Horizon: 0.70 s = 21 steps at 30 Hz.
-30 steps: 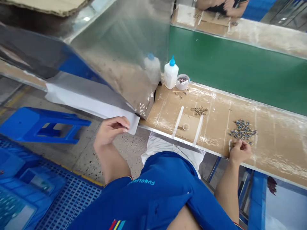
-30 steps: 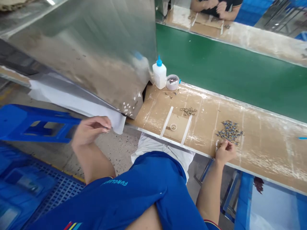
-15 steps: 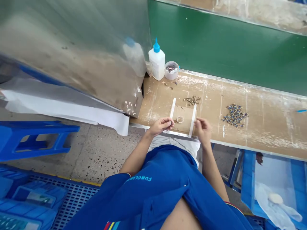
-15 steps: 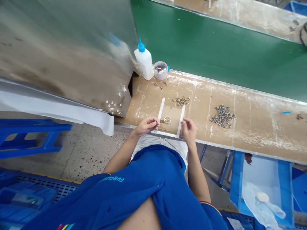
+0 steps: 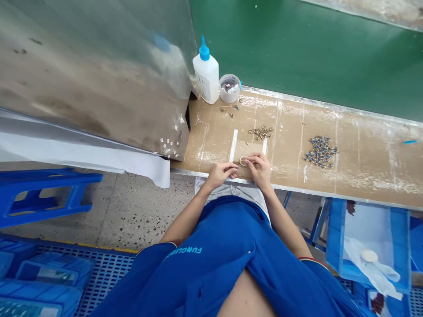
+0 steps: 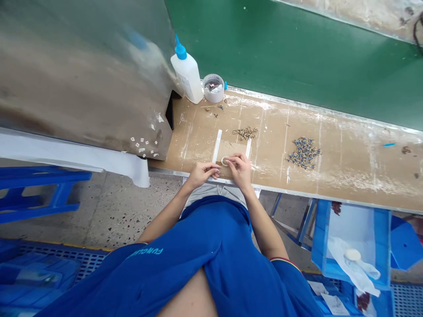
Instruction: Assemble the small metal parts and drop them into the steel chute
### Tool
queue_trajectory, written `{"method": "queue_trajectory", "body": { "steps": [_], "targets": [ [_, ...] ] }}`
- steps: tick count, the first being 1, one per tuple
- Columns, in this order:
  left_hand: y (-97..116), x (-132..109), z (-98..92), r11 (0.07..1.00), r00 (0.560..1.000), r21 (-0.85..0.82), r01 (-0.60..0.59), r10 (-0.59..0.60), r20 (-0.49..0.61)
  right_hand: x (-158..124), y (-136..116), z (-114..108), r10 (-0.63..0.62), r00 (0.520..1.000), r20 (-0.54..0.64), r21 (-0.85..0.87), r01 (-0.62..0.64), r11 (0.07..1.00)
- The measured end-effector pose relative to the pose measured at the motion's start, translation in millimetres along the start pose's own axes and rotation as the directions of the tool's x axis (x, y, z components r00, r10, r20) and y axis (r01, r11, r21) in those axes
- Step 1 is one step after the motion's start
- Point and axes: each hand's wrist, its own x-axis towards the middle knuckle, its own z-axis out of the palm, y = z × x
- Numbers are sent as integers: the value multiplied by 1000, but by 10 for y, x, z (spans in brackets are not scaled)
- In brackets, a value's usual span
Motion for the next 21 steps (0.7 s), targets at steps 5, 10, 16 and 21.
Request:
{"method": "queue_trajectory", "body": {
  "steps": [5, 10, 16, 21],
  "targets": [
    [-35, -2, 10, 999, 1000, 35, -30, 30, -6, 139, 9, -47, -169, 983, 67, -161, 178, 971],
    [-36, -8, 31, 995, 998, 73, -62, 63, -9, 111, 29, -106, -145, 985, 94, -157, 159, 975],
    [-9, -14, 52, 990, 996, 116, -78, 82, -27, 11, -60, -100, 61, 998, -17, 52, -60, 997],
    [30, -29, 62, 988, 997, 135, -68, 74, -33, -90, -191, -153, 137, 991, -7, 68, -136, 988]
  ]
}}
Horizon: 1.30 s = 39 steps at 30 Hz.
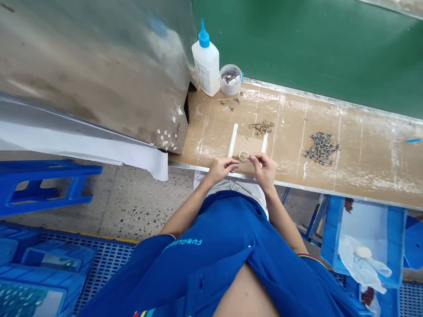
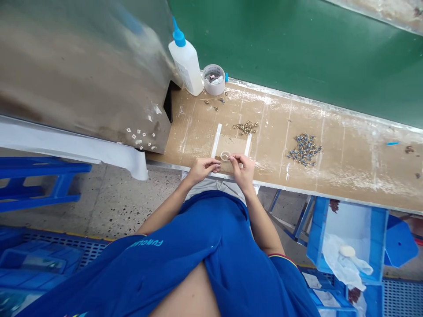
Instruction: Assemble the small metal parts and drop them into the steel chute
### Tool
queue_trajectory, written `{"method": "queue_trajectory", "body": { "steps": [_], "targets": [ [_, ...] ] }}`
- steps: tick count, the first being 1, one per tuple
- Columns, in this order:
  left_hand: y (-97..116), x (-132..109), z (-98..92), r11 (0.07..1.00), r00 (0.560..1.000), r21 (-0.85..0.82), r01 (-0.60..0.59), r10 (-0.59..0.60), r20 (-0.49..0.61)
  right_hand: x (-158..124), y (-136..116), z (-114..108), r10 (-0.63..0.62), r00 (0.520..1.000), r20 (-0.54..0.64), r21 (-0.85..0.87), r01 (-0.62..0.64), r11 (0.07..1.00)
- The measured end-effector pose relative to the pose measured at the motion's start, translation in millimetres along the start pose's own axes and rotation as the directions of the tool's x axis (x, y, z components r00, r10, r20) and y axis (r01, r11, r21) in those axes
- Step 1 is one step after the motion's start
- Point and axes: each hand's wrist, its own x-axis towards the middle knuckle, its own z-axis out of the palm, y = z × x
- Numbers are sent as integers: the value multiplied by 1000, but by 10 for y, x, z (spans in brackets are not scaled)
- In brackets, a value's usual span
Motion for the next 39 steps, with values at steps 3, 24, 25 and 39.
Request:
{"method": "queue_trajectory", "body": {
  "steps": [3, 24, 25, 39],
  "targets": [
    [-3, 4, 0, 1000, 1000, 11, 0, 0, 5, -43, -44, 5, -43, 999, 33, -43, 44, 998],
    [-10, 5, 0, 992, 994, 63, -105, 103, 35, -55, -9, 92, -132, 989, 70, -88, 138, 987],
    [-14, 6, 2, 993, 994, 63, -103, 101, 35, -56, -10, 93, -134, 989, 67, -85, 140, 987],
    [-37, 1, 3, 999, 999, 0, -33, 33, 20, 33, 48, 30, -100, 990, -96, -18, 99, 995]
  ]
}}
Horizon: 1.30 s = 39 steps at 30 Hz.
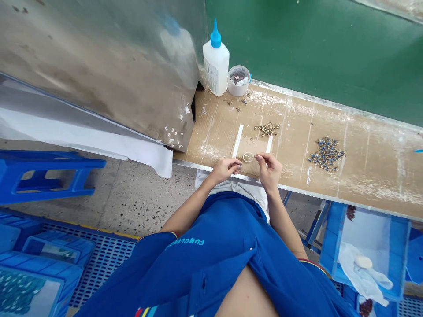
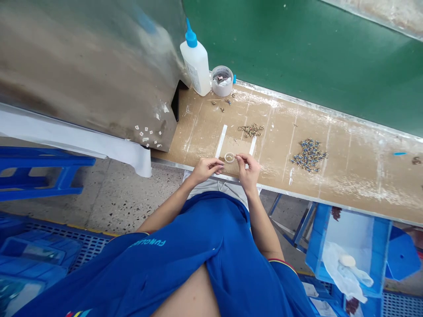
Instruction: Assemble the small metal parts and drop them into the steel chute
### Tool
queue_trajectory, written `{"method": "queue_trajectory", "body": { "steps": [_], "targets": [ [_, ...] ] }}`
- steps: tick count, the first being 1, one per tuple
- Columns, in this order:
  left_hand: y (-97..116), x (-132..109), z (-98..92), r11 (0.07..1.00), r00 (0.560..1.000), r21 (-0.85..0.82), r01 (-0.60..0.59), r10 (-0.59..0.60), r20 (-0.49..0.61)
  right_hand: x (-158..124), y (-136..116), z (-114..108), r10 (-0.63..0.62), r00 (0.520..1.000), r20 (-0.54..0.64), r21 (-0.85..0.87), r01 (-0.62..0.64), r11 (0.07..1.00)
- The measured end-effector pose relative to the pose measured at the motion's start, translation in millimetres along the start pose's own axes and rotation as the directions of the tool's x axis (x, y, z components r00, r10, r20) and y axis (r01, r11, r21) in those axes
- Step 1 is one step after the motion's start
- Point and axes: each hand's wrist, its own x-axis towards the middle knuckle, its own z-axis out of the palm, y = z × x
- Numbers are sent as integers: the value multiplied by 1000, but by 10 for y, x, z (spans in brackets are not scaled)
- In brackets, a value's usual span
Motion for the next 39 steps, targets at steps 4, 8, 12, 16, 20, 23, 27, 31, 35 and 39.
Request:
{"method": "queue_trajectory", "body": {
  "steps": [4, 8, 12, 16, 20, 23, 27, 31, 35, 39],
  "targets": [
    [-3, 1, -3, 1000, 1000, -7, 2, -2, -1, 0, 66, 46, -83, 996, 45, -54, 86, 995],
    [-9, 6, -2, 1000, 1000, -9, -2, 2, -2, 105, 184, 10, -113, 992, 53, -92, 118, 989],
    [-4, 4, -1, 1000, 1000, 13, -16, 17, -6, 497, 394, -103, -102, 995, -1, -232, 99, 968],
    [9, -5, -1, 999, 999, 44, -31, 32, -12, 875, 571, -114, -109, 986, 125, -337, 146, 930],
    [31, -20, 16, 995, 997, 60, -77, 79, -20, 994, 606, -67, -116, 966, 231, -402, 204, 892],
    [75, -42, 33, 993, 995, 76, -91, 94, -33, 980, 575, -68, -106, 961, 256, -430, 211, 878],
    [219, -99, 26, 973, 979, 168, -157, 176, -101, 862, 439, -118, -42, 981, 191, -357, 110, 928],
    [443, -150, -2, 936, 951, 251, -248, 284, -119, 539, 93, -170, 81, 989, 126, -27, -78, 997],
    [638, -156, 17, 888, 914, 330, -320, 381, -137, 178, -340, -177, 165, 965, 202, 241, -212, 947],
    [741, -157, 68, 868, 903, 360, -343, 410, -129, 8, -560, -141, 247, 948, 202, 341, -304, 890]
  ]
}}
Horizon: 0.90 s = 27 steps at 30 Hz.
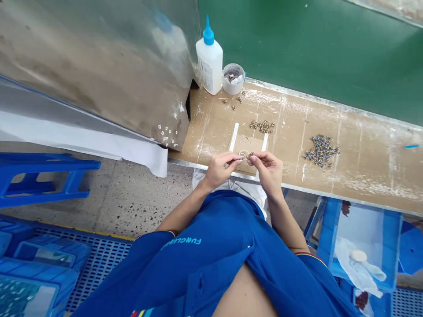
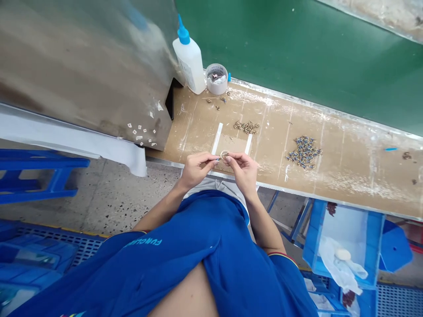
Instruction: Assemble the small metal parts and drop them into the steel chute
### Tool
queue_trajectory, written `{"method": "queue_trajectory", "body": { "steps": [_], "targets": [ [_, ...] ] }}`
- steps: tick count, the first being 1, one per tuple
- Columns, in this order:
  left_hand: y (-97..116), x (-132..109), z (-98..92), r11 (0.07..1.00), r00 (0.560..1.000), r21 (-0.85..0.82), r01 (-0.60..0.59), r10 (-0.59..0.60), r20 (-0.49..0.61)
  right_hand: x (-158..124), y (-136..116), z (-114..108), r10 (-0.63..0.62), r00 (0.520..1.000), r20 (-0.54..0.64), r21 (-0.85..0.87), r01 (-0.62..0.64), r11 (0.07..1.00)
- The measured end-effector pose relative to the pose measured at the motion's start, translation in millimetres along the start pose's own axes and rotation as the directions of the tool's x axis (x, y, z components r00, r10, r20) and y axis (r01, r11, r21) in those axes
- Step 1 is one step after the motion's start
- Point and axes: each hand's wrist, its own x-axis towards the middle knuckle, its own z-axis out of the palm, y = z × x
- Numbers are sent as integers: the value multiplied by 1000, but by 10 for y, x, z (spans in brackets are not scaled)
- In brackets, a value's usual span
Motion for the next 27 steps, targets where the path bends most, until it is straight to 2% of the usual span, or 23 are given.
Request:
{"method": "queue_trajectory", "body": {
  "steps": [14, 20, 27],
  "targets": [
    [-6, 24, -3, 1000, 998, 21, -15, 13, 67, -57, 0, 6, 11, 999, 36, -49, -10, 999],
    [26, 85, -83, 994, 981, 79, -74, 59, 183, -39, -22, -57, -2, 992, 129, -116, 17, 993],
    [107, 130, -179, 977, 963, 157, -142, 99, 252, -33, -83, -85, -48, 974, 222, -168, 87, 982]
  ]
}}
